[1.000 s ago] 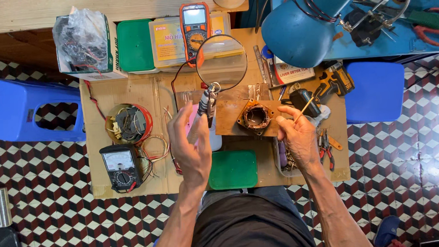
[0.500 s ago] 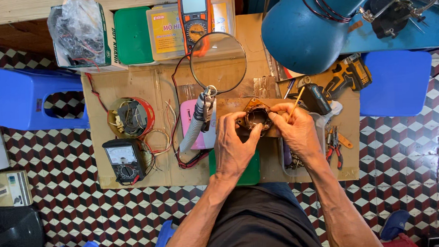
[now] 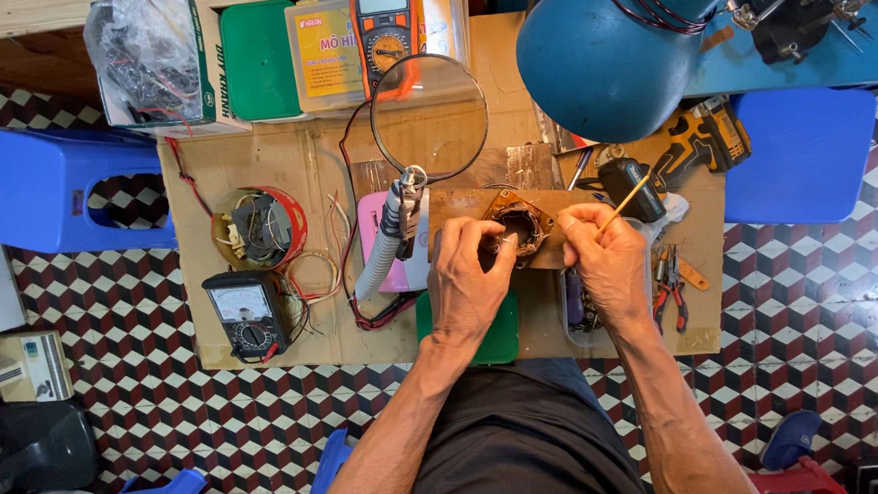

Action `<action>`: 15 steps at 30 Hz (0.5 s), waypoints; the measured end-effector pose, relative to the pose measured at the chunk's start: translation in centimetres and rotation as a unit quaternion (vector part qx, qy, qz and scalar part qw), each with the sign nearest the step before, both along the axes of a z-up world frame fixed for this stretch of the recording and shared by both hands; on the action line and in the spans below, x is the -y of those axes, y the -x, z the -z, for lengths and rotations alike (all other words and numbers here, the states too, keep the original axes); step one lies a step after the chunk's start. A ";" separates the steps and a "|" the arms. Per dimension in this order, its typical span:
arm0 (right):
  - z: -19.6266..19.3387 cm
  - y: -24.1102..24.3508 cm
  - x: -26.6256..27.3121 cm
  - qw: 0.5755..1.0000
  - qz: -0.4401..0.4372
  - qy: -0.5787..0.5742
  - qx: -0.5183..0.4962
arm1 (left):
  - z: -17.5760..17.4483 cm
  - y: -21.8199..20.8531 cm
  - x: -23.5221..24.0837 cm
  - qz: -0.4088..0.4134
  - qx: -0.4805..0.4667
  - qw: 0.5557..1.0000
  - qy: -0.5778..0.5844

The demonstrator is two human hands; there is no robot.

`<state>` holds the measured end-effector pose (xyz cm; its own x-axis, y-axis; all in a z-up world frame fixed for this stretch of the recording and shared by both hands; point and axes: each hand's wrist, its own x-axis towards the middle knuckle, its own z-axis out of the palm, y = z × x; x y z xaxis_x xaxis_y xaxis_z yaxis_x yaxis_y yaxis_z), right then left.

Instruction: The person works on a small cylindrical electronic component, using a wooden stick to adjust internal wires and a green-handled tool to manipulate parts. They then plug in and use a red heat gun to apply heat to the component.

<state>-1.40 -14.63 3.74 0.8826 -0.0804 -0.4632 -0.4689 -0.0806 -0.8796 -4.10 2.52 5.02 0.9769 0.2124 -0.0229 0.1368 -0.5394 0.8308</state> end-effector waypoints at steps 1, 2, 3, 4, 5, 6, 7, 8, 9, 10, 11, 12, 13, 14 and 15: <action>-0.3 0.1 -0.2 1.000 -0.008 0.008 0.012 | 0.0 0.1 -0.1 0.000 -0.005 1.000 0.000; -0.6 0.2 -0.4 0.999 -0.017 0.016 0.025 | 0.0 0.1 -0.1 -0.001 -0.010 1.000 -0.001; -0.9 0.3 -0.7 0.999 -0.027 0.025 0.030 | 0.0 0.2 -0.2 0.000 -0.002 1.000 -0.003; -1.2 0.5 -1.1 0.998 -0.036 0.034 0.035 | 0.0 0.3 -0.3 0.002 0.006 1.000 -0.006; -1.4 0.6 -1.5 0.997 -0.046 0.044 0.040 | 0.0 0.4 -0.3 0.003 0.014 1.000 -0.008; -1.6 0.7 -1.9 0.992 -0.069 0.087 0.057 | 0.0 0.4 -0.4 0.001 0.013 1.000 0.000; -1.7 0.7 -2.4 0.985 -0.093 0.129 0.073 | 0.1 0.4 -0.4 -0.001 0.012 1.000 0.008; -1.8 0.7 -2.8 0.974 -0.116 0.172 0.090 | 0.1 0.5 -0.5 -0.003 0.012 1.000 0.016; -1.8 0.7 -3.2 0.963 -0.131 0.209 0.112 | 0.1 0.5 -0.6 -0.006 0.011 1.000 0.025; -1.8 0.6 -3.6 0.949 -0.146 0.246 0.134 | 0.1 0.6 -0.6 -0.008 0.010 0.999 0.034; -1.8 0.5 -3.9 0.933 -0.161 0.282 0.156 | 0.0 0.5 -0.7 -0.011 0.009 0.999 0.043; -1.7 0.4 -4.2 0.918 -0.169 0.305 0.191 | 0.0 0.6 -0.8 -0.009 0.000 0.999 0.052; -1.6 0.3 -4.6 0.901 -0.177 0.328 0.225 | -0.1 0.5 -1.0 -0.006 -0.008 0.998 0.062; -1.5 0.2 -4.8 0.882 -0.184 0.350 0.258 | -0.1 0.5 -1.1 -0.003 -0.017 0.997 0.073; -1.5 0.2 -5.0 0.876 -0.187 0.359 0.264 | -0.2 0.5 -1.2 0.002 -0.024 0.997 0.077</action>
